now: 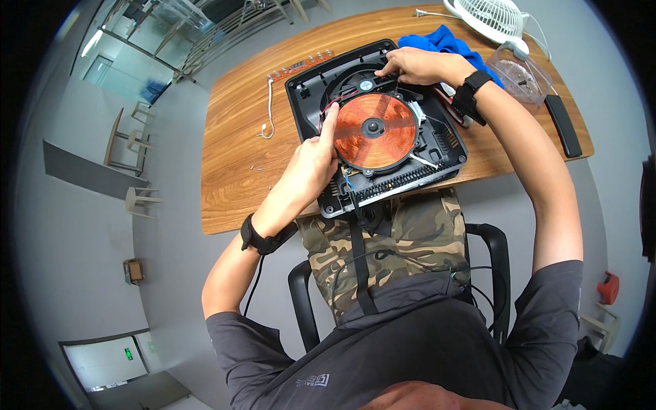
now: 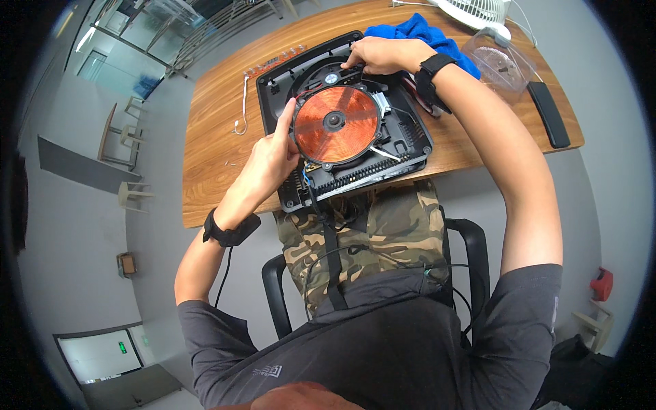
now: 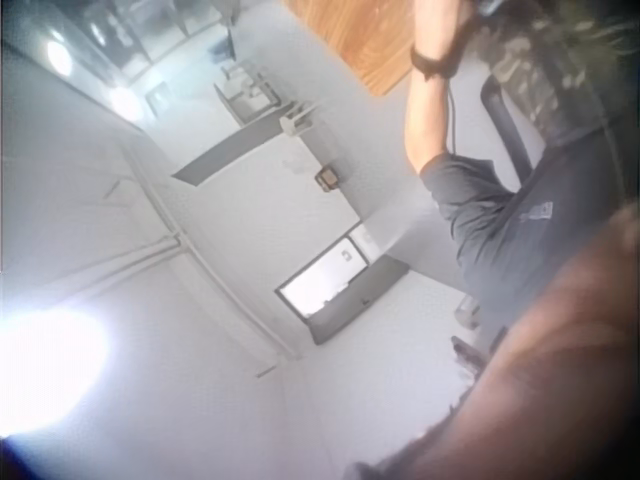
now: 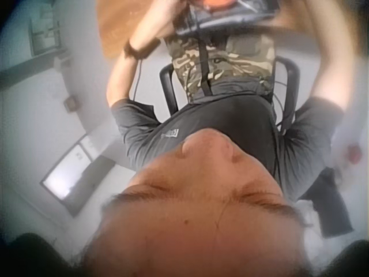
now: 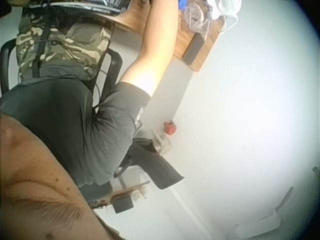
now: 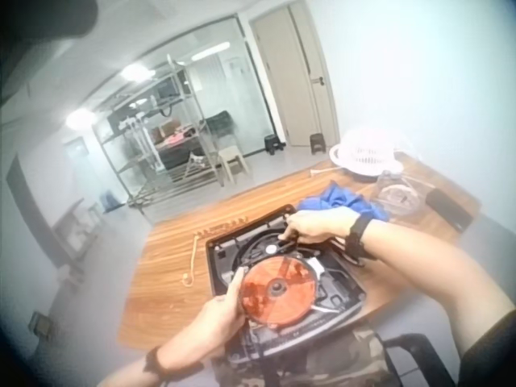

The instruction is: The person assembles a small electronic device on a wooden table. They place a fan onto a copper-colored circular component, wipe it with a blue cloth, and use a screwdriver to secure screws. The person also handles wires and adjusts internal parts of the device.

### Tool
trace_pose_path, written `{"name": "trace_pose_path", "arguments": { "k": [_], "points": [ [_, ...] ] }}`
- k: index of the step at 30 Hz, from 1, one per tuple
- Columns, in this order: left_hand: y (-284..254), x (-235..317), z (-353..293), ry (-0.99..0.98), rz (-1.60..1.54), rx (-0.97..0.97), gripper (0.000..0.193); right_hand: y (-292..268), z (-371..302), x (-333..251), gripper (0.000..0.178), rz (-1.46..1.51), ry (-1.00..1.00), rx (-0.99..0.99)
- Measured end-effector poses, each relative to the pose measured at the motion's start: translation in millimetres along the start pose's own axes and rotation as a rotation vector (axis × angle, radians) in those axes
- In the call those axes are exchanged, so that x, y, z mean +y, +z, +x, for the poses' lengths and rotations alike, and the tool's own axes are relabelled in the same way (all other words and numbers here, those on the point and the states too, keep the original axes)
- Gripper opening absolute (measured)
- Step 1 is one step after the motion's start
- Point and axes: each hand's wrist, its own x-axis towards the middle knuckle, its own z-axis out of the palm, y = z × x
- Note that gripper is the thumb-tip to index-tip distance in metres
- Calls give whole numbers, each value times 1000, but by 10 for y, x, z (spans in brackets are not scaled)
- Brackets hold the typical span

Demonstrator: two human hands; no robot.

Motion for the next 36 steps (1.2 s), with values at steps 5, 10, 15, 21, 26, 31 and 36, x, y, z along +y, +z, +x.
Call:
{"name": "trace_pose_path", "arguments": {
  "k": [5, 10, 15, 21, 26, 31, 36],
  "points": [
    [3, 2, 12, 16, -7, -1, 101, 39, -3, 53, 57, -8, -15, 19],
    [22, 7, -1, 14, 22, 12, 100, 4, 14, -24, 58, 5, 40, -9],
    [44, -1, -27, 75, 15, 59, 98, -24, -1, -52, 58, 6, 63, -21],
    [15, -8, -17, 67, -1, 75, 97, -6, 3, -43, 57, 33, 71, -18],
    [17, 4, -8, 65, -12, 53, 98, -34, -7, -54, 57, 29, 71, -29],
    [28, -8, 6, 62, 18, 32, 100, -6, -6, -37, 56, 25, 63, -14],
    [33, -10, 0, -10, -19, 22, 98, -11, -13, -64, 56, 24, 85, -19]
  ]
}}
